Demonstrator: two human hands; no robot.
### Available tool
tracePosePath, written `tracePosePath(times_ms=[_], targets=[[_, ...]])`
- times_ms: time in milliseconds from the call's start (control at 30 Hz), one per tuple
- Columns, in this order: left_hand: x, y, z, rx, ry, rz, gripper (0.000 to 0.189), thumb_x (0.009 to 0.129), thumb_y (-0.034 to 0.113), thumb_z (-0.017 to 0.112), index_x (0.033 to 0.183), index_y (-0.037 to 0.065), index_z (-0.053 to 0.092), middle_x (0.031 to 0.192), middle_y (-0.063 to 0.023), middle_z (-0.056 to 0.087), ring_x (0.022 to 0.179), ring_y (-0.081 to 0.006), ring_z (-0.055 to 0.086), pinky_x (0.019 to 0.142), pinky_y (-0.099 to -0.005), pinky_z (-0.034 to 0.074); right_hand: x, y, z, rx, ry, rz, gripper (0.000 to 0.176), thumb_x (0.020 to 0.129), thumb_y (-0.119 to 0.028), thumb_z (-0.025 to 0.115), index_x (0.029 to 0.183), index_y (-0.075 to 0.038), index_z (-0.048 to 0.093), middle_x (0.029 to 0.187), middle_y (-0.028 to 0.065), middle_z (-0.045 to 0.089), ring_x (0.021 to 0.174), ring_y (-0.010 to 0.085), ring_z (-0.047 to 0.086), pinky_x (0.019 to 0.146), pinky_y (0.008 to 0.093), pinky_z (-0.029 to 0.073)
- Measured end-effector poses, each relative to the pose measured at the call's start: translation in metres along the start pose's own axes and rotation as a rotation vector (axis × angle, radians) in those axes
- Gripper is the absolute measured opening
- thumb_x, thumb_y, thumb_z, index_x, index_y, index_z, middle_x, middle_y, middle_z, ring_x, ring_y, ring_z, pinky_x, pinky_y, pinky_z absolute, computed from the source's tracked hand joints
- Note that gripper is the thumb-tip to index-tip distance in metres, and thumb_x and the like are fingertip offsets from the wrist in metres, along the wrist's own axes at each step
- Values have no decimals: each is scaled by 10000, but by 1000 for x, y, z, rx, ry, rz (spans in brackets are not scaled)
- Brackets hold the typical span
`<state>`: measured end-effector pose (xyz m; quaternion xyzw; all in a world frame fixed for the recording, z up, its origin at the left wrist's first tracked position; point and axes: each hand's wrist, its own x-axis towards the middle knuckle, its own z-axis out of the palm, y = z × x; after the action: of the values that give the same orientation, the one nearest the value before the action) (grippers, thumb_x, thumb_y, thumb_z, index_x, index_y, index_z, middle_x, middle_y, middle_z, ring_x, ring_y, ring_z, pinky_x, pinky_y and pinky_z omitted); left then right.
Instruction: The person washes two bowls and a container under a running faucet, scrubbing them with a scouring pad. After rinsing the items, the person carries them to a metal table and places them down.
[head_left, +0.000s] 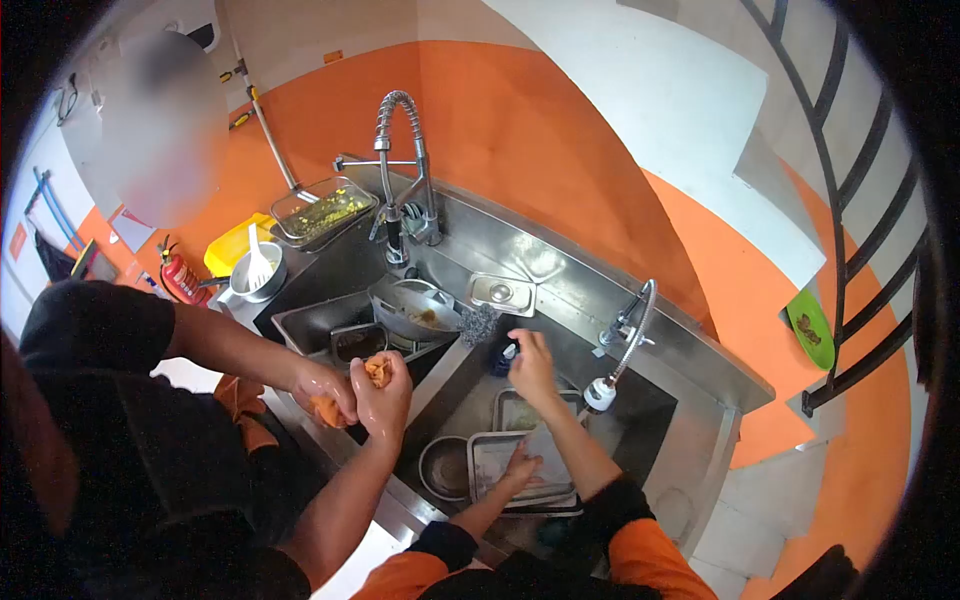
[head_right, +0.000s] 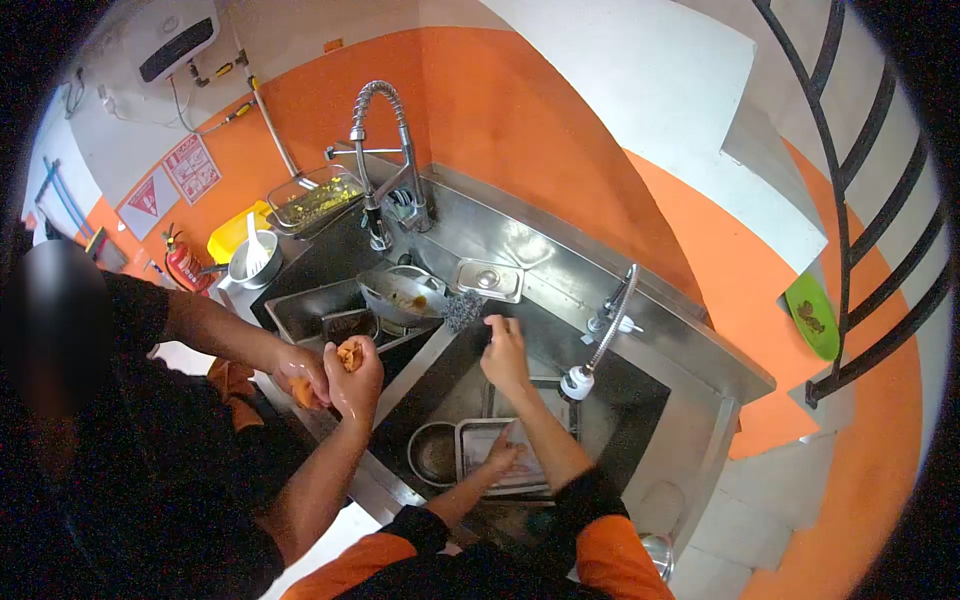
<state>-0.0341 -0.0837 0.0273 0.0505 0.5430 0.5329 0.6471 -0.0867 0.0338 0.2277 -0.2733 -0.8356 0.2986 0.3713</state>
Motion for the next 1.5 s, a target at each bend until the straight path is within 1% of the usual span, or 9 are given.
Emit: tracePosePath(times_ms=[167, 333, 600, 667, 900, 933, 1167, 1200, 1500], targets=[[39, -15, -9, 118, -284, 255, 775, 792, 154, 607, 1389, 167, 113, 1336, -201, 286, 1034, -340, 498, 713, -412, 512, 51, 47, 91, -313, -284, 174, 682, 694, -189, 704, 1284, -286, 375, 1390, 211, 131, 1189, 485, 260, 982, 505, 274], [51, -30, -19, 174, -284, 214, 788, 807, 146, 571, 1384, 173, 35, 1332, -201, 291, 1048, -338, 492, 729, -410, 513, 30, 88, 151, -237, -110, -156, 374, 584, -110, 722, 896, -104, 516, 934, 105, 530, 941, 339, 478, 791, 413, 382], [53, -54, -87, 44, -238, 59, 815, 831, 133, 514, 1376, 183, -90, 1326, -199, 299, 1069, -336, 482, 753, -407, 515, -173, 25, 23, 139, 71, 516, 427, 756, -271, 654, 1077, -65, 461, 963, 173, 567, 928, 311, 558, 807, 370, 424], [-26, 21, -42, -90, -213, -25, 868, 754, -56, 404, 1353, 303, -112, 1344, -193, 235, 1088, -345, 458, 751, -460, 519, -202, 54, 0, 72, 187, 759, 475, 763, -311, 649, 1114, -46, 469, 982, 184, 581, 931, 334, 562, 810, 381, 427], [-39, 4, -20, -92, -358, 40, 884, 687, -151, 363, 1329, 393, 92, 1336, -133, 265, 987, -320, 512, 635, -438, 556, -230, 127, 5, -537, 99, 385, 273, 737, -129, 626, 978, -10, 583, 961, 198, 596, 888, 365, 560, 784, 396, 438], [-34, -7, -18, 24, -291, 46, 892, 690, -138, 387, 1323, 405, 73, 1205, -174, 333, 667, -197, 497, 649, -438, 551, -222, 130, 4, -448, -13, 446, 276, 733, -122, 627, 986, -20, 584, 938, 184, 604, 874, 356, 566, 772, 393, 443], [-55, 43, -14, 6, -253, 33, 883, 768, -45, 432, 1303, 464, -53, 859, -95, 460, 603, -138, 475, 588, -397, 545, -195, 87, 1, 218, -252, 449, 271, 717, -81, 639, 969, -25, 557, 894, 129, 617, 905, 285, 582, 794, 360, 441], [-60, 52, -13, 55, -218, -25, 911, 694, -127, 387, 1340, 365, -26, 1261, -177, 268, 844, -286, 554, 674, -459, 552, -196, 89, 1, 223, -251, 449, 271, 717, -81, 639, 969, -25, 557, 894, 129, 617, 905, 285, 582, 794, 360, 441], [-53, 25, -21, 403, -213, -35, 808, 755, -38, 396, 1383, 225, -39, 1158, -112, 436, 659, -137, 531, 452, -231, 439, -207, 116, 24, -74, 26, 458, 239, 706, -61, 616, 919, -33, 510, 910, 176, 549, 903, 367, 488, 794, 420, 393]])
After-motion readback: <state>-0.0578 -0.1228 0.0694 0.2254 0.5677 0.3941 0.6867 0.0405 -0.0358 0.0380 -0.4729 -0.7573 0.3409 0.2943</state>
